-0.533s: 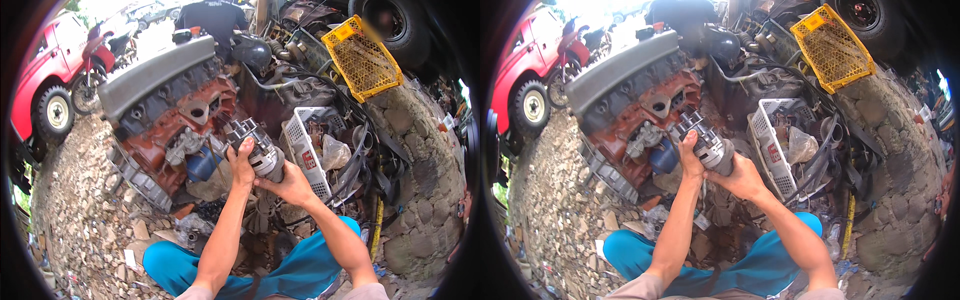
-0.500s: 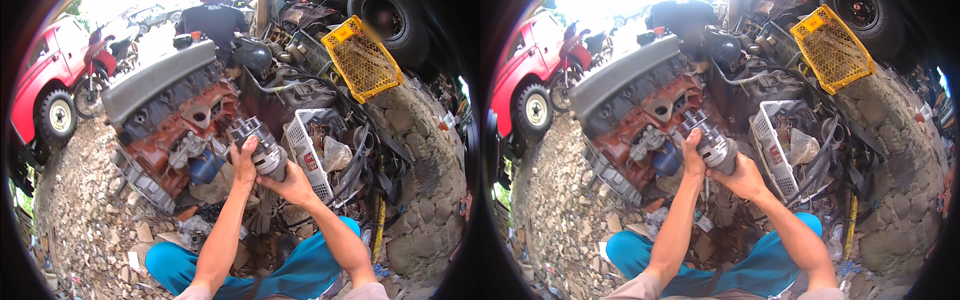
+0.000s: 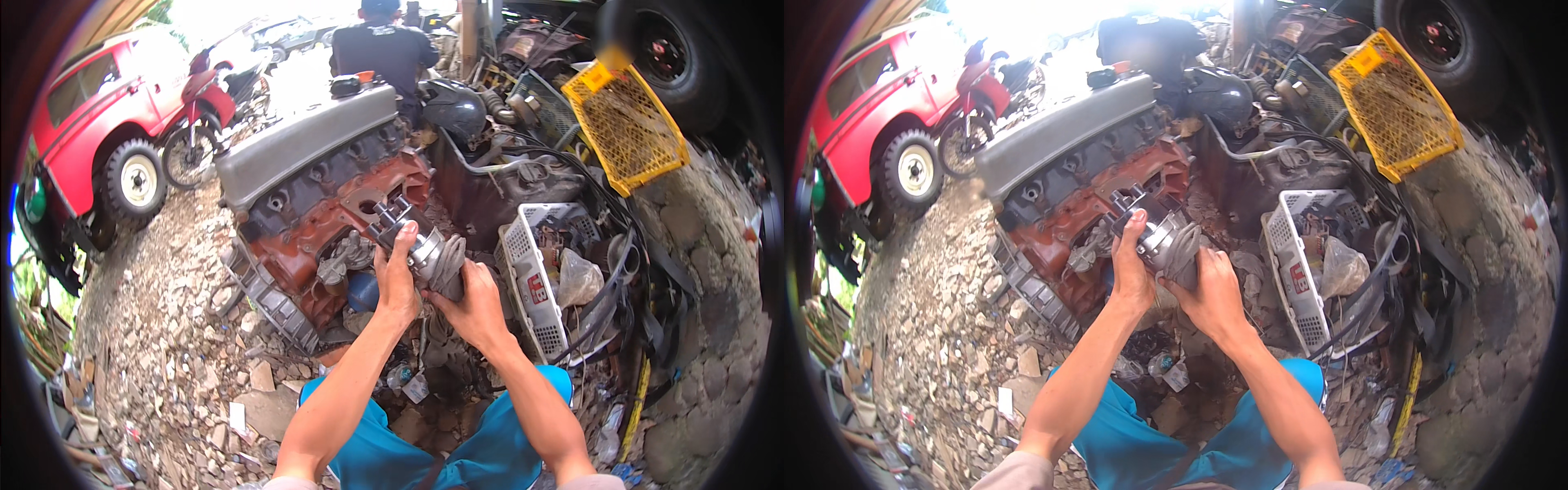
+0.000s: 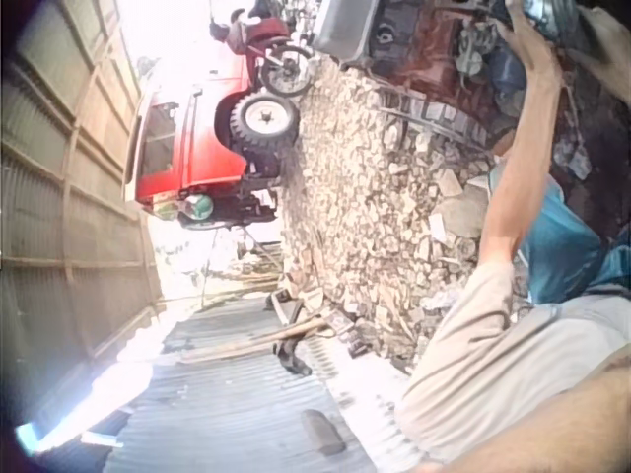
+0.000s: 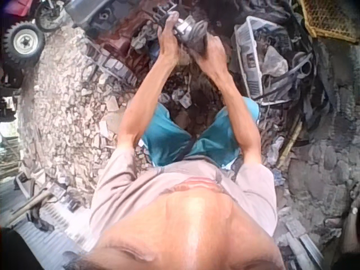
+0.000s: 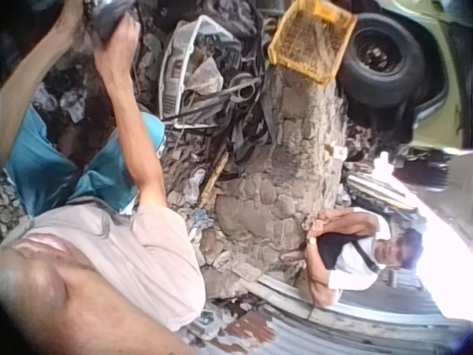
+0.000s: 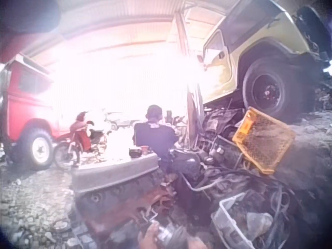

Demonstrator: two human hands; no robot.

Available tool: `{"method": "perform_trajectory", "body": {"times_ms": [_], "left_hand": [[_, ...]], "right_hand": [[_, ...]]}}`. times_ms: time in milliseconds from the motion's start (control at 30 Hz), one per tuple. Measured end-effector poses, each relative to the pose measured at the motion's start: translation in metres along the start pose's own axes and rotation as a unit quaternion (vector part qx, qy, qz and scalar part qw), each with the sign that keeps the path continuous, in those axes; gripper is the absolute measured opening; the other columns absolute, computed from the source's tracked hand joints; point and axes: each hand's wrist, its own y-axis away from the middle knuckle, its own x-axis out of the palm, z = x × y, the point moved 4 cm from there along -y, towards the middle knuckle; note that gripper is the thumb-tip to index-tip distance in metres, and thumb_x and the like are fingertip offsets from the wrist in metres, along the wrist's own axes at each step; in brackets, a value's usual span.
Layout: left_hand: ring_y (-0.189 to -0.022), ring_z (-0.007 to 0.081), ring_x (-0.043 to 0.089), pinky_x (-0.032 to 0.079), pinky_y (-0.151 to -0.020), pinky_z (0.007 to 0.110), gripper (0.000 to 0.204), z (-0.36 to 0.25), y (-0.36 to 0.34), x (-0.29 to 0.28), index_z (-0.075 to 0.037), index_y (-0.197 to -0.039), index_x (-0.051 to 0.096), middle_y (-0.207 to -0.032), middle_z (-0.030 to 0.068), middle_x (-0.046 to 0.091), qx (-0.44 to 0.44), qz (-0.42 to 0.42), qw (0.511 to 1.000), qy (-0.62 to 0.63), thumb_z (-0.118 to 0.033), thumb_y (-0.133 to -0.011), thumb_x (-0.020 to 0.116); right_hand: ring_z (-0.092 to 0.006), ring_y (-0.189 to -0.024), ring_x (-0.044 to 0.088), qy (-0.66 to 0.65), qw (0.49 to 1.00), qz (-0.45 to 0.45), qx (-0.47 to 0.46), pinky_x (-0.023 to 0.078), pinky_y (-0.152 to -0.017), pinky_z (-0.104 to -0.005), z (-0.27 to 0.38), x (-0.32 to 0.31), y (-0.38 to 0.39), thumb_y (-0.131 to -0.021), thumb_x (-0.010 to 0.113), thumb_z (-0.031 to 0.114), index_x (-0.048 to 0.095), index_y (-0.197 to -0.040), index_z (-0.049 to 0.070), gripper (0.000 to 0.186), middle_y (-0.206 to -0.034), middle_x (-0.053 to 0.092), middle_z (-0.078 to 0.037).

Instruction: The person sits on the ground and disassembles a cylindrical engine component, removes a small metal piece, and uses a screwdriver to adjust internal parts. The person then wipes the component with a cloth and reassembles it, placing it back into the engine block.

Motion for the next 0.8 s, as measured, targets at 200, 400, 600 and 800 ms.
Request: {"method": "perform_trajectory", "body": {"times_ms": [200,400,600,800], "left_hand": [[-0.09,0.0186,0.065,0.053,-0.081,0.037,0.041,0.013,-0.007,-0.022,-0.013,-0.11,0.059,-0.098,0.0038,0.066,-0.023,-0.04,0.992,0.114,-0.048,-0.089,0.063],[-0.083,0.0198,0.065,0.055,-0.073,0.041,0.046,0.009,-0.021,-0.018,-0.014,-0.107,0.061,-0.093,0.004,0.066,-0.021,-0.055,0.989,0.136,-0.056,-0.086,0.064],[-0.075,0.0177,0.065,0.055,-0.07,0.037,0.045,0.024,-0.025,-0.008,-0.011,-0.106,0.058,-0.088,0.0042,0.065,-0.04,-0.012,0.993,0.112,-0.053,-0.091,0.065],[-0.08,0.0159,0.065,0.056,-0.074,0.034,0.056,0.048,-0.023,-0.006,-0.011,-0.111,0.059,-0.093,0.0026,0.065,-0.094,0.027,0.991,0.09,-0.063,-0.09,0.061]], "right_hand": [[-0.0389,-0.084,0.068,-0.087,0.996,-0.032,0.011,0.052,-0.071,-0.0422,-0.013,-0.015,0.007,-0.087,0.064,0.001,0.062,-0.109,-0.007,0.024,-0.096,0.068,-0.025],[-0.0123,-0.066,0.06,-0.283,0.929,-0.201,0.128,0.052,-0.058,-0.0264,-0.04,-0.058,0.01,-0.105,0.048,0.016,0.057,-0.113,0.002,0.018,-0.089,0.062,-0.005],[-0.0152,-0.082,0.064,-0.358,0.846,-0.305,0.25,0.058,-0.062,-0.0333,-0.068,-0.077,-0.005,-0.105,0.049,0.021,0.048,-0.119,0.005,0.021,-0.098,0.062,-0.008],[-0.0208,-0.102,0.066,-0.438,0.823,-0.331,0.147,0.058,-0.085,-0.0353,-0.053,-0.038,-0.023,-0.104,0.051,0.019,0.057,-0.121,0.002,0.024,-0.119,0.065,-0.012]]}}
